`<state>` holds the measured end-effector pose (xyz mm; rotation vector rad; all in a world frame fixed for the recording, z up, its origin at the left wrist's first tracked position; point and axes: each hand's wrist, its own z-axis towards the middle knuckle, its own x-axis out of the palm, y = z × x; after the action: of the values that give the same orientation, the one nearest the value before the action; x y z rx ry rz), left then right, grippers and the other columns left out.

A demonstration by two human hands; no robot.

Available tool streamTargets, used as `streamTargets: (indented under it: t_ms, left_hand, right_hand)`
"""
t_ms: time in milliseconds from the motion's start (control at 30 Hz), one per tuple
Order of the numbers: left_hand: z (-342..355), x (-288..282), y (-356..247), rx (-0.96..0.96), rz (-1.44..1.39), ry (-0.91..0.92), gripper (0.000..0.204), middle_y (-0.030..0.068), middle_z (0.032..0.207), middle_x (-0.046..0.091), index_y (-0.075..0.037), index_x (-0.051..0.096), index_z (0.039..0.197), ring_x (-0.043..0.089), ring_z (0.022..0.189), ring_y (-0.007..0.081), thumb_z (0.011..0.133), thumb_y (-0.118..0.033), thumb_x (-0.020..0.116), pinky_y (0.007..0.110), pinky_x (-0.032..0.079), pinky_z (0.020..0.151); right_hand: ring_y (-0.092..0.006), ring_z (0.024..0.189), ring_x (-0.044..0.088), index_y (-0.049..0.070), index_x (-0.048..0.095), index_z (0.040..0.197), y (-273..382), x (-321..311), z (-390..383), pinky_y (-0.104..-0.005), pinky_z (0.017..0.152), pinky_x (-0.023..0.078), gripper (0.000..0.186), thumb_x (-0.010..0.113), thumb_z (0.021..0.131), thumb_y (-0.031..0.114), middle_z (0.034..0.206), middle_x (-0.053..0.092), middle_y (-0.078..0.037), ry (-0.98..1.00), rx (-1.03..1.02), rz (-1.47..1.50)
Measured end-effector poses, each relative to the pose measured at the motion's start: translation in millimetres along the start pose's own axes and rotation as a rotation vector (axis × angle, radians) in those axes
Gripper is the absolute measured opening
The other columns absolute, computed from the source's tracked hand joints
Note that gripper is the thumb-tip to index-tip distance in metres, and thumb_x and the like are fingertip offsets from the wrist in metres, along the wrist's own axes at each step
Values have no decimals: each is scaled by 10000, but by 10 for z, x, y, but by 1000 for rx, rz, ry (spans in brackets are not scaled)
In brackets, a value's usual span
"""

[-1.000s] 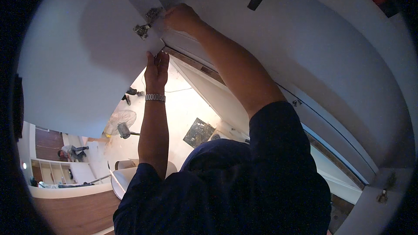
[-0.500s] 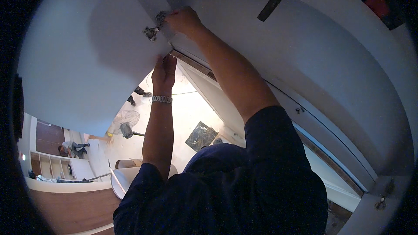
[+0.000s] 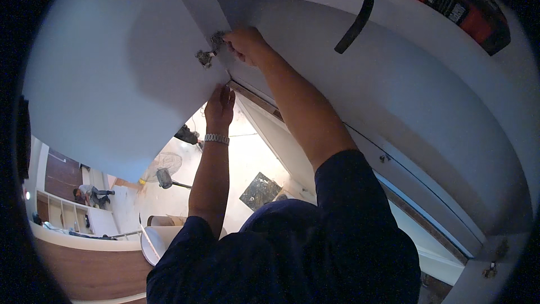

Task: The person installs a hinge on a white cabinet door using a power drill and a screwdriver.

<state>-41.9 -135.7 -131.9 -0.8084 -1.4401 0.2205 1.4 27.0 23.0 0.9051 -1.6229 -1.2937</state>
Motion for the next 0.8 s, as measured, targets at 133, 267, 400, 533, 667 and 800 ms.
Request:
streamTargets:
  t_ms: [133, 267, 400, 533, 667, 800]
  left_hand:
    - [-12, 20, -8, -38, 44, -8, 95, 27, 927, 643, -97, 604, 1049, 624, 886, 160, 956, -106, 583, 390, 510, 863]
    - [-25, -1, -1, -40, 88, 27, 205, 45, 1034, 600, -82, 557, 1144, 606, 970, 200, 947, -107, 607, 442, 500, 898]
    - [57, -64, -55, -34, 47, 57, 207, 51, 1040, 600, -79, 556, 1138, 611, 968, 204, 942, -110, 616, 437, 507, 896]
    - [58, -14, -37, -43, 60, 41, 207, 42, 1031, 605, -80, 559, 1132, 613, 955, 195, 937, -105, 623, 430, 515, 883]
    - [8, 70, -6, -35, 89, -6, 94, 40, 924, 648, -95, 594, 1039, 645, 866, 171, 949, -118, 608, 401, 533, 839]
    - [-17, 29, -58, -40, 86, -7, 110, 39, 929, 646, -96, 587, 1045, 643, 883, 172, 944, -127, 620, 401, 532, 845]
  right_hand:
    - [-63, 444, 388, 86, 565, 799, -31, -95, 12, -215, 396, 253, 192, 651, 882, 236, 680, 570, -44, 46, 88, 195]
    - [-59, 456, 393, 83, 558, 843, -55, -186, 34, -216, 388, 248, 162, 643, 887, 214, 692, 574, -55, 116, 114, 348]
    - [-66, 464, 397, 84, 557, 849, 31, -83, -2, -217, 383, 244, 145, 641, 882, 198, 697, 569, -58, 88, 71, 238]
    - [-68, 468, 400, 83, 564, 854, 47, -129, 25, -220, 377, 243, 139, 643, 877, 195, 701, 569, -54, 41, 60, 239]
    - [-66, 465, 398, 79, 575, 868, 37, -164, 48, -221, 376, 236, 148, 651, 874, 206, 710, 571, -49, 33, 54, 199]
    - [-63, 455, 396, 77, 576, 873, 17, -125, -8, -216, 384, 235, 162, 655, 875, 218, 710, 571, -46, 49, 66, 200]
